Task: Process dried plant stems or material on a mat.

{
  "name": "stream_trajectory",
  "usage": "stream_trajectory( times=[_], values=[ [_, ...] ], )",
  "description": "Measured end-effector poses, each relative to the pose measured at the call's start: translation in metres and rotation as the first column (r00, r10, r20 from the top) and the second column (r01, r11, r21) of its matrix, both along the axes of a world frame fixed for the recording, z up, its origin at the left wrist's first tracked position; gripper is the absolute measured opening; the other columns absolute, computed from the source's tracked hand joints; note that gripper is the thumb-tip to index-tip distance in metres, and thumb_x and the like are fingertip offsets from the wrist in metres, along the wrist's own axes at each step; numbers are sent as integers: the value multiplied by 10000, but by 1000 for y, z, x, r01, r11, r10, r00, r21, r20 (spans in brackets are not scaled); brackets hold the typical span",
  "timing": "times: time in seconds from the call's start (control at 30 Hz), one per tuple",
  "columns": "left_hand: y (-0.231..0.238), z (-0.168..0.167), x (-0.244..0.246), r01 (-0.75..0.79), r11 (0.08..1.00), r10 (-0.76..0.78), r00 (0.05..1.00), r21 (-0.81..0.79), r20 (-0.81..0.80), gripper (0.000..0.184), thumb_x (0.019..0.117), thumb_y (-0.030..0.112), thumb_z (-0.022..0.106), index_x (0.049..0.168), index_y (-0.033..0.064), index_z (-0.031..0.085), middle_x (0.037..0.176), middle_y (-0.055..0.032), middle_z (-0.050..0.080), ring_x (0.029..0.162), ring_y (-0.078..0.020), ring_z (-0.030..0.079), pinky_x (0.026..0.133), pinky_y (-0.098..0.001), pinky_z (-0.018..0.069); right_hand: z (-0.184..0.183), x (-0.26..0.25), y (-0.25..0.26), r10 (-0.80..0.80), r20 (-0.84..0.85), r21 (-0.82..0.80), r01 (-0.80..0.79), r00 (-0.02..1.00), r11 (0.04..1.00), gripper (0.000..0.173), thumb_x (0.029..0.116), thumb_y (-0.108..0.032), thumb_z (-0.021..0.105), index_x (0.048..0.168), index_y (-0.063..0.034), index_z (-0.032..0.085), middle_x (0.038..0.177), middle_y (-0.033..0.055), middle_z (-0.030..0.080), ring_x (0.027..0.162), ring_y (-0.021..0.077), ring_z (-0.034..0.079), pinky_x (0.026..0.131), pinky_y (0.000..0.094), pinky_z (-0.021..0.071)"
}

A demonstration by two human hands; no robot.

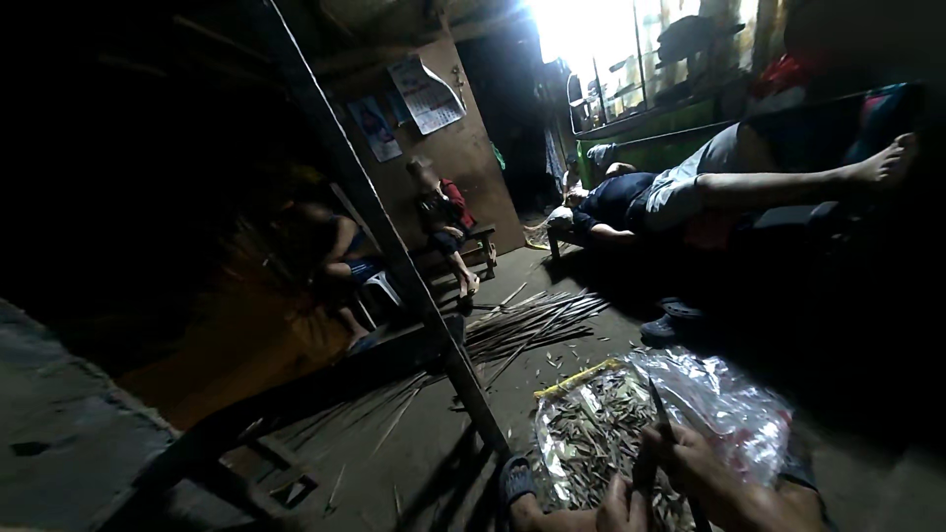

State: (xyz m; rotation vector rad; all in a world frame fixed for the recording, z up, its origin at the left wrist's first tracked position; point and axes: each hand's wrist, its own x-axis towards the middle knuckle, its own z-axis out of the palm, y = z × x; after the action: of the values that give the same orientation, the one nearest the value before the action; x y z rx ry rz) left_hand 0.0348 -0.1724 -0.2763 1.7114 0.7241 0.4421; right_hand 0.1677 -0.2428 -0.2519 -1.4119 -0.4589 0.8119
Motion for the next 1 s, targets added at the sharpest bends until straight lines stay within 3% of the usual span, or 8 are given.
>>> stream_trajectory(
  times=[0.47, 0.63, 0.7, 0.73, 0.77, 0.83, 0.9, 1.0],
  values=[
    [11, -4, -14, 86, 996, -90, 990, -40, -113, 217, 1052, 138, 523, 1093, -49, 623, 775, -50, 611, 625, -79, 541, 602, -263, 468, -13, 49, 4, -273, -23, 131, 273, 962, 953, 151, 1055, -132, 521, 951, -38, 577, 596, -52, 492, 440, 15, 424, 421, 188, 391],
    [25, 0, -22, -1, 996, -7, 997, -92, -83, 236, 1066, 156, 506, 1101, -46, 624, 783, -48, 598, 630, -80, 535, 598, -259, 473, 33, 57, 4, -284, 225, 177, 248, 932, 953, 166, 1070, -172, 469, 1027, -51, 574, 641, -81, 476, 465, -15, 408, 431, 164, 375],
    [31, 8, -25, -61, 988, 55, 997, -141, -51, 238, 1073, 155, 498, 1128, -44, 617, 793, -39, 593, 637, -62, 538, 599, -237, 477, 62, 52, 5, -301, 403, 277, 198, 864, 940, 229, 1050, -176, 512, 1175, 2, 582, 832, -58, 565, 620, -42, 502, 556, 142, 445],
    [33, 13, -26, -85, 983, 82, 996, -162, -30, 237, 1073, 150, 496, 1138, -45, 613, 792, -33, 593, 636, -52, 540, 597, -226, 479, 69, 57, 5, -304, 492, 353, 132, 816, 926, 316, 1044, -209, 541, 1263, 17, 574, 1004, -22, 638, 782, -24, 594, 695, 161, 518],
    [36, 17, -27, -106, 979, 107, 994, -175, -7, 227, 1072, 144, 496, 1135, -41, 611, 773, -18, 589, 617, -35, 537, 578, -206, 478, 68, 67, 7, -313, 576, 446, 30, 755, 895, 386, 1044, -237, 568, 1334, 18, 570, 1167, 55, 682, 942, 70, 677, 820, 245, 584],
    [39, 21, -28, -128, 967, 141, 989, -218, 42, 203, 1071, 125, 495, 1119, -40, 603, 743, -1, 579, 584, -15, 524, 546, -178, 463, 76, 90, 14, -358, 809, 523, -293, 466, 801, 516, 1064, -249, 528, 1444, 85, 430, 1233, 182, 646, 985, 159, 695, 802, 280, 597],
    [40, 26, -28, -153, 950, 186, 977, -272, 101, 168, 1072, 89, 480, 1096, -40, 585, 722, 15, 571, 547, 9, 507, 516, -148, 450, 134, 27, 26, -431, 702, 495, 46, 567, 868, 450, 1006, -154, 571, 1415, 8, 475, 1160, 114, 676, 910, 122, 687, 823, 296, 595],
    [34, 33, -31, -271, 932, 305, 946, -240, 115, 182, 1059, 43, 470, 1147, -68, 584, 700, 12, 568, 524, 9, 504, 495, -153, 451, 138, 24, 54, -145, 678, 274, -64, 721, 960, 380, 996, -110, 618, 1360, -13, 567, 1006, 41, 667, 772, 23, 585, 718, 237, 519]
  ],
)
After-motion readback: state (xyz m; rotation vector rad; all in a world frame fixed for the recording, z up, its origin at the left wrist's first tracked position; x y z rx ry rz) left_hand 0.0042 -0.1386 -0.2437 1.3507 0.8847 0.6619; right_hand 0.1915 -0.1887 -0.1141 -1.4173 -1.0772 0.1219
